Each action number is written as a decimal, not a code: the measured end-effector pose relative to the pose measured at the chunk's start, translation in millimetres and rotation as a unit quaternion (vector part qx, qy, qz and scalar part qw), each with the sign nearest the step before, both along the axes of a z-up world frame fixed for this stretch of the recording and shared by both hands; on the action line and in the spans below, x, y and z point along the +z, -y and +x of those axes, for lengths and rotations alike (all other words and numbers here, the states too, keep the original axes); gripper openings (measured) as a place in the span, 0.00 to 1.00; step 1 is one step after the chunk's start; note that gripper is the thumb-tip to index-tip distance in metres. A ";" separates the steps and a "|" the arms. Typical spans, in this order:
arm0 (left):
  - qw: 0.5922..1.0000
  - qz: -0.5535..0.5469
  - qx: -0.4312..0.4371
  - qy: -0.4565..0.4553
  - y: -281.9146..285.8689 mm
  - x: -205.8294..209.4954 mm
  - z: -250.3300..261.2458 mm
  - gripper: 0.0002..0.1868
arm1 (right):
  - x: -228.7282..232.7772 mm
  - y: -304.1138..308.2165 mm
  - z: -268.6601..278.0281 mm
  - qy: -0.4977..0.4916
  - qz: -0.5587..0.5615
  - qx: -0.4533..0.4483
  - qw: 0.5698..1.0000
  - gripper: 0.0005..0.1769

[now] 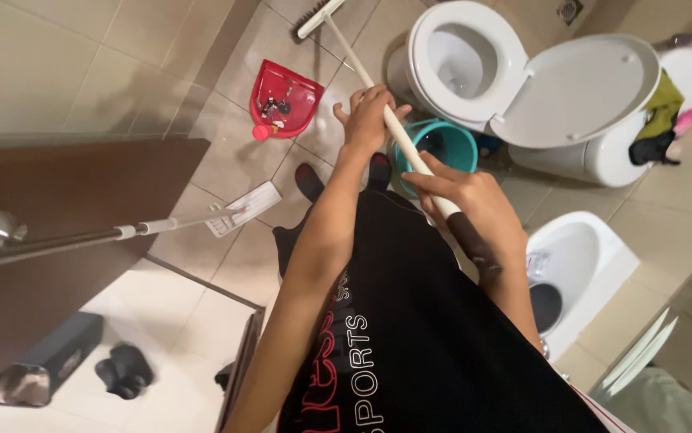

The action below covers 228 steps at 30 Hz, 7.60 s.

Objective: The person sweeps the bathroom floor using a broom to collect debris into a dustpan and then uses the broom to sweep the area behind the toilet and around a bucket.

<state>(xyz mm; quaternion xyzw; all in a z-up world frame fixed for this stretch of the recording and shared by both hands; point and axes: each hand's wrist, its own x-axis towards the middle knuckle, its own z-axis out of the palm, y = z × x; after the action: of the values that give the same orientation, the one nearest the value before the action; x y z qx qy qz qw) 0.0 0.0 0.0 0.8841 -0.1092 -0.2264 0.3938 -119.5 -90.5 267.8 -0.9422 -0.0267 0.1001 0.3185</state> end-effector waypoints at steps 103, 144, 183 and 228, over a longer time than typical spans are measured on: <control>0.990 0.048 0.124 -0.045 -222.0 -183.7 -22.7 0.29 | -246.0 -30.7 28.1 0.220 0.131 -0.217 0.942 0.14; 0.986 0.061 0.142 -0.064 -223.3 -175.8 -34.5 0.29 | -175.3 -57.0 -4.9 0.174 0.088 -0.183 0.964 0.16; 0.983 0.076 0.125 -0.110 -216.5 -144.1 -30.8 0.22 | -115.7 -39.8 -8.3 0.115 0.098 -0.083 0.985 0.11; 0.962 0.192 0.144 -0.130 -229.6 -137.6 -23.6 0.22 | -90.6 -51.9 -9.8 0.122 0.160 -0.151 0.968 0.10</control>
<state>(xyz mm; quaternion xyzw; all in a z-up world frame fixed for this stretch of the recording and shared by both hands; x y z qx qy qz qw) -23.6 229.6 -137.6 0.9126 0.1166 -0.2967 0.2561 -129.3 -38.6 177.2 -0.8772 0.0614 -0.0705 0.4710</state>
